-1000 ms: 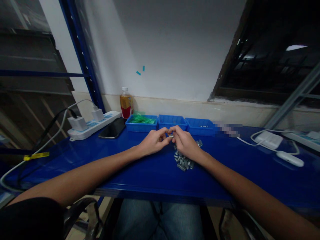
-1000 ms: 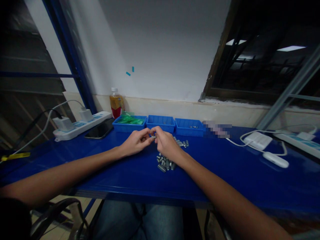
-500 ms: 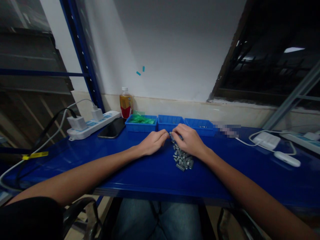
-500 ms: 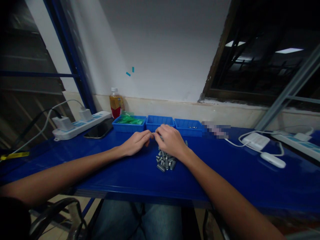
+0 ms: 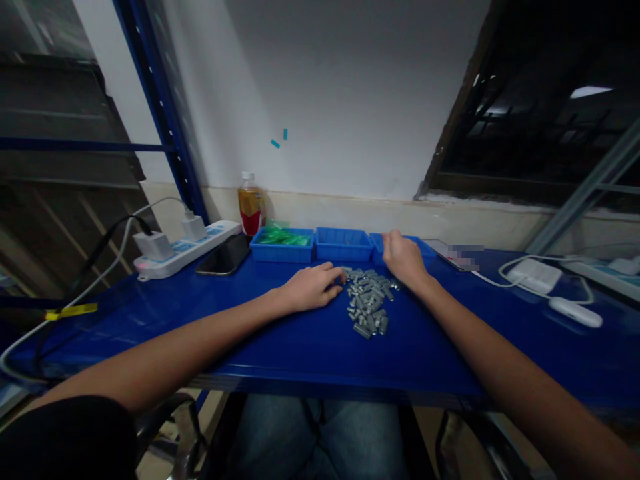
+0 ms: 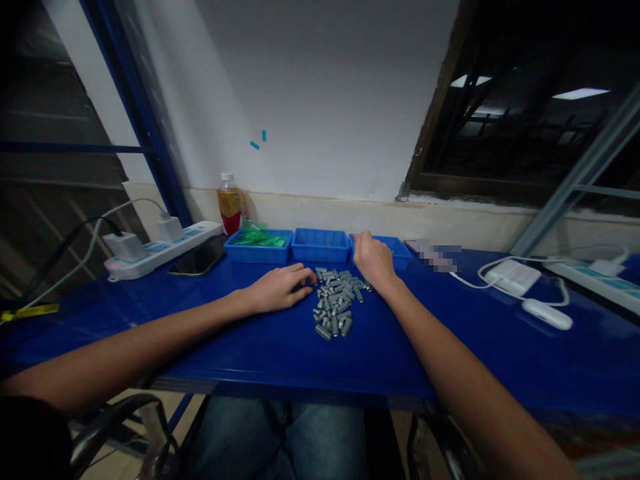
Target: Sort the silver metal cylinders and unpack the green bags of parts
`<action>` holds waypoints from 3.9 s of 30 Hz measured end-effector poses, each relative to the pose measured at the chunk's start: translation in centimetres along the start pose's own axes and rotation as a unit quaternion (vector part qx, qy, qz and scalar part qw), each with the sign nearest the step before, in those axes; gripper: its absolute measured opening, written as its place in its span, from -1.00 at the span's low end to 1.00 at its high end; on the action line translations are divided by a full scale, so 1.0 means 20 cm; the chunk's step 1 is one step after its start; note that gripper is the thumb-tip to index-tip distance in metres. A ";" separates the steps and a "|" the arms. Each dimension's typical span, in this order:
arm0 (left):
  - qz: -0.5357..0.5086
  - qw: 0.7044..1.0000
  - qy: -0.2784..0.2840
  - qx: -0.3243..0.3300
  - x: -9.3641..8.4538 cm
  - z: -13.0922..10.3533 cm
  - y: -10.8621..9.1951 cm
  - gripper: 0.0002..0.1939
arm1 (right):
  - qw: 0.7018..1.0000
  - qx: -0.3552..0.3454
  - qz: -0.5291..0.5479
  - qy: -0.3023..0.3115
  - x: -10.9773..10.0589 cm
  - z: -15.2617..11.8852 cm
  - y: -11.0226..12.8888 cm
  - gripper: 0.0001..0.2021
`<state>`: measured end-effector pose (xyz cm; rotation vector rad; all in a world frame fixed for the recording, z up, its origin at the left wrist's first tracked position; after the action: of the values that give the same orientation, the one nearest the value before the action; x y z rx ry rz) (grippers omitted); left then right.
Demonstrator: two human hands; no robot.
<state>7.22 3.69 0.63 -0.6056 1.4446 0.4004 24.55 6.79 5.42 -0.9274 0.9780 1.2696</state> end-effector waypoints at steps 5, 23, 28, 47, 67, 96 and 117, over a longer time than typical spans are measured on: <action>-0.029 0.999 -0.016 0.004 -0.02 0.00 0.04 -0.72 | 0.992 -0.113 -0.008 0.049 0.06 -0.08 0.27 -0.70; -0.317 0.947 -0.053 -0.008 -0.03 0.00 0.17 -0.73 | 0.934 -0.326 0.143 0.041 -0.02 -0.26 0.44 -0.75; -0.374 0.927 -0.030 0.017 -0.01 0.01 0.17 -0.72 | 0.924 -0.363 0.117 0.025 -0.05 -0.30 0.49 -0.88; -0.119 0.991 -0.056 0.011 -0.09 -0.06 0.04 -0.77 | 0.937 -0.332 0.106 0.030 -0.03 -0.30 0.51 -0.84; -0.066 0.996 0.040 0.048 -0.02 -0.02 -0.02 -0.64 | 0.981 -0.147 0.112 -0.064 -0.10 -0.08 0.07 -0.83; -0.148 0.987 -0.064 -0.025 -0.05 0.02 0.09 -0.76 | 0.949 -0.176 0.169 0.197 0.23 0.00 0.40 -0.75; -0.027 0.990 -0.103 -0.089 -0.09 -0.04 0.10 -0.69 | 0.945 -0.196 0.245 0.091 0.04 -0.16 0.45 -0.69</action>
<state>5.22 4.90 2.04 -0.7237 1.2008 0.5359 15.39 4.84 3.42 -1.1645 1.1695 1.8717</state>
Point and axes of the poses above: each hand's wrist, its own z-axis towards the middle knuckle, its own x-axis out of the palm, y = z × x, the point moved 9 cm from there along z, towards the middle knuckle, and after that the axes turned 14 degrees about y, right-handed, at the moved point
